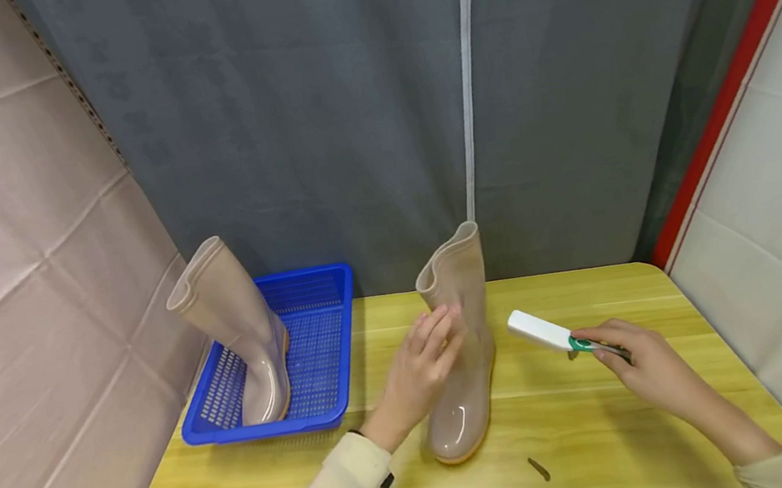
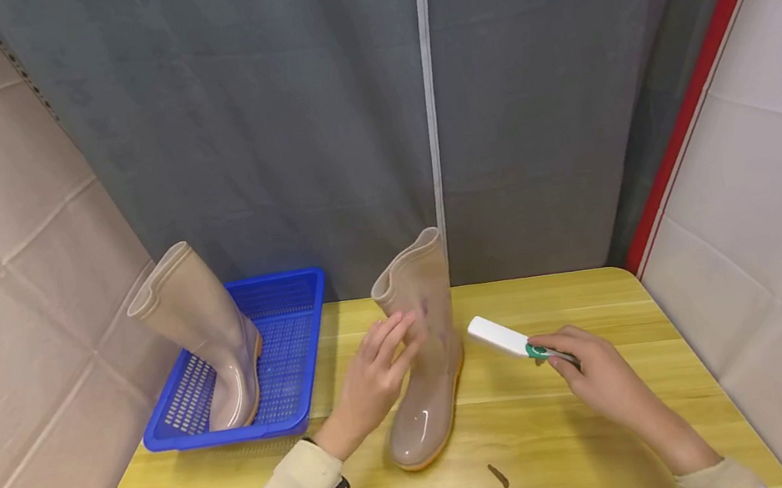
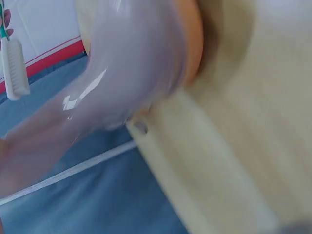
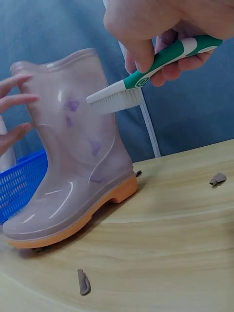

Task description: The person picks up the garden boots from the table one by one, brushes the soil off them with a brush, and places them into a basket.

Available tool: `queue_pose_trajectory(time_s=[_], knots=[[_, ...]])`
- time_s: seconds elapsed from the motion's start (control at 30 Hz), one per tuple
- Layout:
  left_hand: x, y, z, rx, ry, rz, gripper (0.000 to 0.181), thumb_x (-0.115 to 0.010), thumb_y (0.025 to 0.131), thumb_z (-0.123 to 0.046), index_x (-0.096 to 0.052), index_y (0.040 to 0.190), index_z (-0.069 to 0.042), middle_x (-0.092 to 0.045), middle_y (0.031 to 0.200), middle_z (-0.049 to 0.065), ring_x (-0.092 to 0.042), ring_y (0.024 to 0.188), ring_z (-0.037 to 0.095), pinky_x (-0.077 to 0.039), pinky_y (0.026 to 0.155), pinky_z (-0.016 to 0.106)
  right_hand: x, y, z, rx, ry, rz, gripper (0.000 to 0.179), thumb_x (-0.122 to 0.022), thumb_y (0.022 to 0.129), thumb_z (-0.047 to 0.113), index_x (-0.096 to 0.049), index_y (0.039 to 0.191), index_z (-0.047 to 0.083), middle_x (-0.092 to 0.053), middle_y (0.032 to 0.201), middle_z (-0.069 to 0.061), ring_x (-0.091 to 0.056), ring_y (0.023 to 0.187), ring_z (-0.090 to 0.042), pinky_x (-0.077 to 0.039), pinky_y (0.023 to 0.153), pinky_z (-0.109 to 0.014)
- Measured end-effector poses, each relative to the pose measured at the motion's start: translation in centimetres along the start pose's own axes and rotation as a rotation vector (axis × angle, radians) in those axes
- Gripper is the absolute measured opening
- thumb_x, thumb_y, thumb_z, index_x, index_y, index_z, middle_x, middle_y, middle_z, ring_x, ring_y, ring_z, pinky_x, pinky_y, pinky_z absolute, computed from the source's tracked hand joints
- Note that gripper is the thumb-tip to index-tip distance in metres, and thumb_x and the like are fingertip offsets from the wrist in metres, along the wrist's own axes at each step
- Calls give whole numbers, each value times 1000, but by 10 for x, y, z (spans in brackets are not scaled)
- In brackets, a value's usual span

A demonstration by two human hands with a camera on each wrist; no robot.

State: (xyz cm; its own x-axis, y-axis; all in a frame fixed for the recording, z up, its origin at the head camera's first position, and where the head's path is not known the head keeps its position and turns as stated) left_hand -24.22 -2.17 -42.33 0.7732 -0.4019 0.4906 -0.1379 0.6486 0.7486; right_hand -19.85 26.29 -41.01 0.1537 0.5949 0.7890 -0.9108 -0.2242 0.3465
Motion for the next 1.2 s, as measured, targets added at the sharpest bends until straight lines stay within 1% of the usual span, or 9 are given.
queue_pose_trajectory(time_s=[0.13, 0.23, 0.3, 0.37, 0.5, 0.6, 0.87, 1.07, 1.2], knots=[[-3, -9, -18, 106, -76, -102, 41, -54, 92, -9, -51, 132, -2, -46, 139, 22, -47, 128, 31, -44, 109, 35, 1, -3, 0, -10, 1, -2, 36, -63, 87, 5, -64, 120, 19, -68, 108, -1, -50, 75, 4, -42, 57, -16], [-8, -14, -27, 272, -107, -70, 72, -72, 80, -22, -39, 137, 7, -39, 142, 27, -45, 131, 32, -45, 107, 32, 2, -5, 0, 5, 12, -9, 32, -61, 90, 8, -64, 120, 19, -67, 103, 2, -48, 71, 3, -39, 56, -17], [-13, -20, -32, 410, -102, 30, 93, -79, 72, -31, -32, 140, 10, -34, 146, 28, -43, 133, 32, -46, 106, 32, 1, -7, -1, 15, 19, -11, 30, -60, 91, 10, -64, 119, 19, -67, 102, 3, -47, 70, 3, -39, 57, -17], [-19, -28, -40, 537, -75, 196, 107, -80, 69, -43, -24, 143, 11, -29, 150, 27, -43, 134, 33, -49, 102, 33, 0, -9, -2, 19, 14, -15, 28, -59, 92, 12, -65, 118, 18, -66, 99, 4, -46, 69, 3, -39, 57, -17], [-30, -43, -58, 671, -24, 514, 120, -75, 67, -59, -14, 148, 5, -33, 150, 24, -57, 119, 32, -59, 74, 30, 0, -12, -6, -11, -3, -16, 27, -60, 91, 14, -65, 117, 19, -66, 100, 4, -46, 70, 4, -38, 56, -17], [-36, -46, -63, 722, -20, 591, 118, -74, 68, -57, -11, 150, 1, -45, 144, 20, -67, 97, 27, -55, 51, 27, 1, -14, -8, -21, 8, -19, 28, -60, 91, 12, -65, 117, 19, -65, 97, 5, -45, 68, 4, -37, 55, -17], [-51, -36, -50, 740, -46, 520, 98, -72, 79, -38, -14, 151, -5, -67, 90, 5, -50, 43, 11, -30, 33, 21, -2, -14, -10, -13, 14, -20, 30, -62, 89, 9, -66, 117, 20, -65, 96, 5, -47, 69, 5, -40, 56, -17], [-57, -36, -42, 708, -89, 508, 82, -64, 86, -19, -16, 152, -16, -58, 63, -2, -34, 37, 5, -19, 33, 16, -3, -13, -11, -28, 13, -13, 29, -62, 90, 12, -66, 117, 21, -67, 100, 3, -48, 71, 5, -40, 56, -17], [-57, -36, -32, 749, -167, 467, 76, -65, 87, -20, -23, 151, -17, -61, 61, -1, -40, 38, 7, -24, 34, 17, -4, -14, -11, -23, 32, -10, 28, -60, 91, 12, -65, 118, 19, -65, 97, 4, -45, 67, 3, -38, 54, -17]])
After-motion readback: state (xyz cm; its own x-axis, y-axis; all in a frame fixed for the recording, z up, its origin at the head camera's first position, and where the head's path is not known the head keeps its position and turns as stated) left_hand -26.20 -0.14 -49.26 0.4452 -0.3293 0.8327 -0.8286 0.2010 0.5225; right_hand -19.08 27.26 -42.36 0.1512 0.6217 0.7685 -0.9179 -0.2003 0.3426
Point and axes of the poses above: each hand's wrist, its own y-axis towards the middle knuckle, its own x-axis out of the back of the hand, z = x × y, the point moved 4 cm from there along y, towards the middle knuckle
